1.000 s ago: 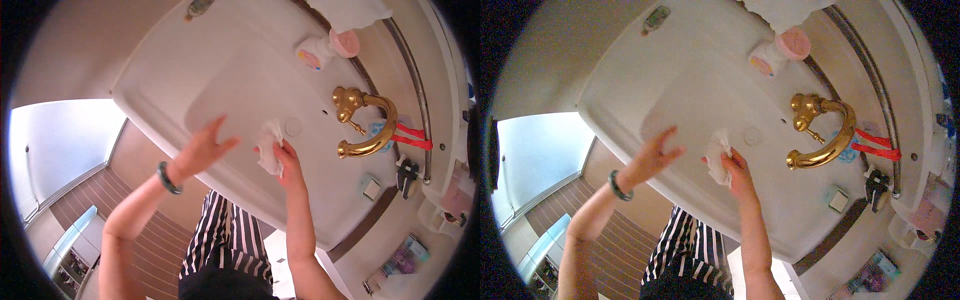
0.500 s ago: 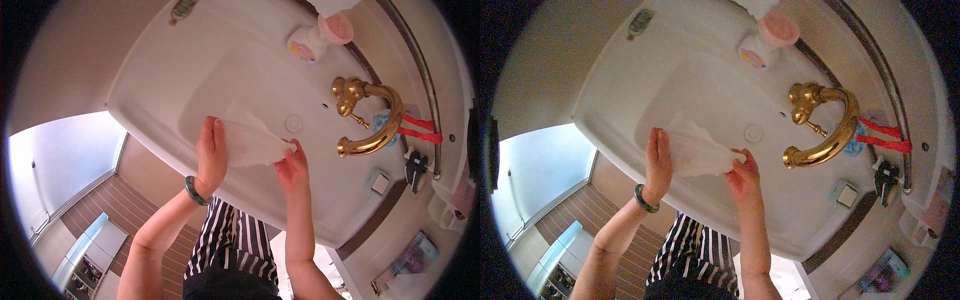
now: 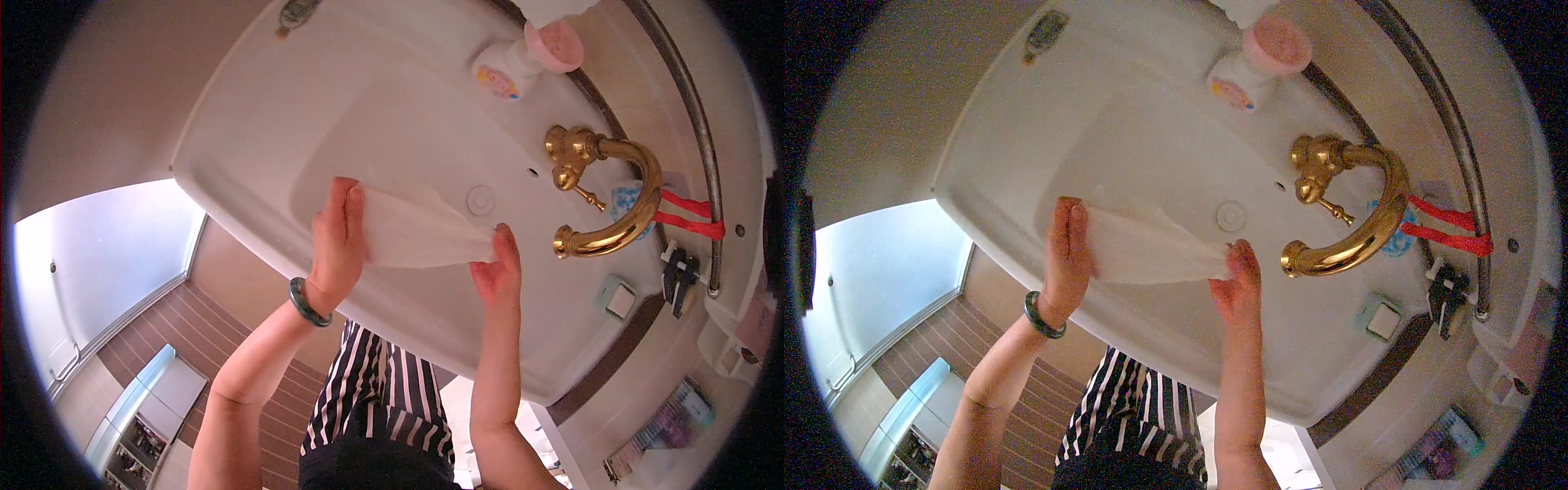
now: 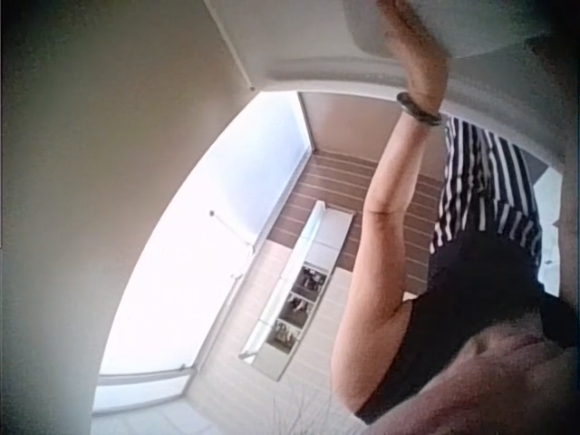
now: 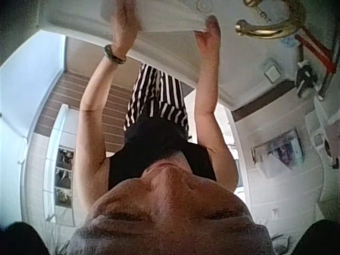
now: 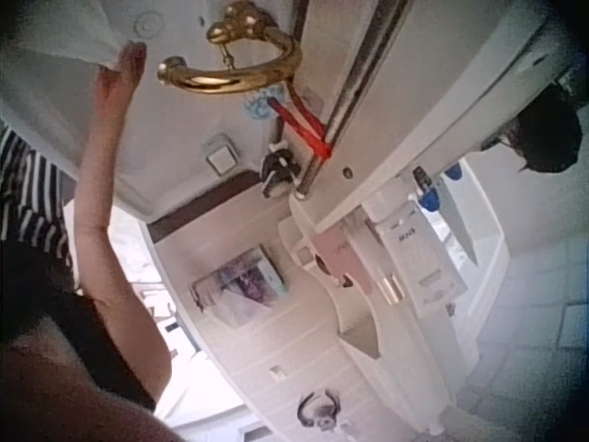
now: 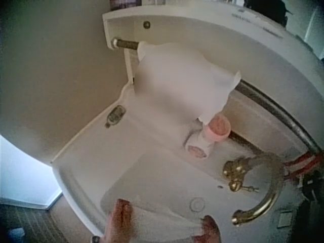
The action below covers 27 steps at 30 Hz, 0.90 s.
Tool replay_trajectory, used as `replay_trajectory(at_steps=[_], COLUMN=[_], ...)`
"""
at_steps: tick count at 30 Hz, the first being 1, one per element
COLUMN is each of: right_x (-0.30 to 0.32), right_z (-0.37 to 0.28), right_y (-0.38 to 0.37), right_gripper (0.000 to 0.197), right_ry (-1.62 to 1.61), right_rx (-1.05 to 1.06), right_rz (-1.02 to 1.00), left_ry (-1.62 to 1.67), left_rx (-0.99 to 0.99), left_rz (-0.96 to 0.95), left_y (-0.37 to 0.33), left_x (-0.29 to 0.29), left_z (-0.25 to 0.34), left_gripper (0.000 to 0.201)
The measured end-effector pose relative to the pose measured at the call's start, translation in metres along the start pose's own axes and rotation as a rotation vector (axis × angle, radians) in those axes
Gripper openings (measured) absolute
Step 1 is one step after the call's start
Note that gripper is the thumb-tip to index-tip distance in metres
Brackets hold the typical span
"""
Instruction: The person wipes the surface of a sink and a faucet with a cloth and then uses a sponge on the faucet.
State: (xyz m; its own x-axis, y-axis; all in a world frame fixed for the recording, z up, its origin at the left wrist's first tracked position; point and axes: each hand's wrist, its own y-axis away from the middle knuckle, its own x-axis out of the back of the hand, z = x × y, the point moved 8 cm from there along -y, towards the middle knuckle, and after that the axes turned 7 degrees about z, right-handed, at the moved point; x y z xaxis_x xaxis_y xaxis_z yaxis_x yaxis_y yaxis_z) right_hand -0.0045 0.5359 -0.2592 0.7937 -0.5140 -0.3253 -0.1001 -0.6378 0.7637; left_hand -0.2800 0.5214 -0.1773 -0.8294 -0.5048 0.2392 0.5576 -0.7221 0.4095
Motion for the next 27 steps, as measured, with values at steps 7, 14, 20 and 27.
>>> replay_trajectory(at_steps=[7,14,20,27], right_x=[-0.079,-0.064,-0.050,0.036], right_z=[0.020,-0.034,-0.029,-0.065], right_y=[0.053,0.041,0.057,0.012], right_gripper=[0.070,0.092,0.037,0.024], right_ry=[0.389,0.810,1.024,1.052], right_rx=[0.173,0.527,0.183,0.381], right_rz=[-0.540,-0.271,-0.492,0.051], left_ry=[-0.114,-0.128,-0.166,-0.325], left_rx=[-0.410,-0.169,-0.053,-0.364], left_rz=[-0.138,-0.568,-0.936,-0.190], left_y=[0.030,0.035,0.055,-0.035], left_x=[-0.026,-0.053,-0.053,0.077], left_z=[-0.003,-0.009,0.015,0.032], left_gripper=[0.030,0.042,0.038,0.025])
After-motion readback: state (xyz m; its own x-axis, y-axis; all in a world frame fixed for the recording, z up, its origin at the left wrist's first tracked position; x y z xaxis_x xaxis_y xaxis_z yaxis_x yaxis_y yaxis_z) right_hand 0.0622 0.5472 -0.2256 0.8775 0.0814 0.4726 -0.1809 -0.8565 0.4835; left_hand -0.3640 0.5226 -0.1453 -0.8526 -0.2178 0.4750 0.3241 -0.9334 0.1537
